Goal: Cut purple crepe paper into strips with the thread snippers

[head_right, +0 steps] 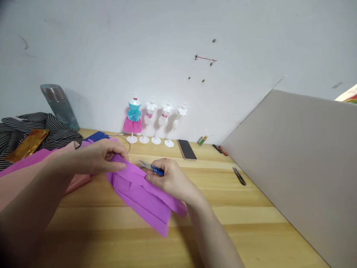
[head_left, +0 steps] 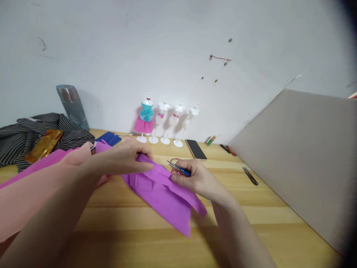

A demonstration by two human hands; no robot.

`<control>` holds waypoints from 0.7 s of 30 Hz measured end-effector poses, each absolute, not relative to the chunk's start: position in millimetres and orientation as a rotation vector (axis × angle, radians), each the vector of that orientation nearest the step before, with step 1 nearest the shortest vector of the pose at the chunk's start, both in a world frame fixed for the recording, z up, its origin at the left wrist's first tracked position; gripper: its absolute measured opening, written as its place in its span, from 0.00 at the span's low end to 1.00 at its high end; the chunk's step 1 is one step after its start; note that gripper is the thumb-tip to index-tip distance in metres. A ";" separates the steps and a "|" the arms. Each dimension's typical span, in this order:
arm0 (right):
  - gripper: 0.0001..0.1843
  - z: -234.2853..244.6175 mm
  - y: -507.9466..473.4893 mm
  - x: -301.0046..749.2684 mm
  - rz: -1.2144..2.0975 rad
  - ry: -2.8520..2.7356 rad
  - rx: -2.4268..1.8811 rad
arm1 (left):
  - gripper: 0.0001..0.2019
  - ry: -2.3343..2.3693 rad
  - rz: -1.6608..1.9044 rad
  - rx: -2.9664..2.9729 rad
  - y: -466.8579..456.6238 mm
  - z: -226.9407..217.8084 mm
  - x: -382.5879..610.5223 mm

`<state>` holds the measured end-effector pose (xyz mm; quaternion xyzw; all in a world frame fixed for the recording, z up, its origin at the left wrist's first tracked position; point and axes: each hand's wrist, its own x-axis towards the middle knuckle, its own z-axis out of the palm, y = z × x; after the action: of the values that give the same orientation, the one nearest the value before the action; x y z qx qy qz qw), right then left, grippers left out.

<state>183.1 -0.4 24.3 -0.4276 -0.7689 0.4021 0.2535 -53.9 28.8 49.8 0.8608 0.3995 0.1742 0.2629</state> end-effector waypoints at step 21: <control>0.18 30.3 4.1 203.0 0.471 -2.322 -1.001 | 0.13 0.969 0.468 1.916 49.2 24.3 -47.7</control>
<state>203.0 4.1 30.3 -0.3736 -0.8665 0.1758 0.2806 -47.7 49.2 24.3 0.7766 0.3926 0.1898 0.4547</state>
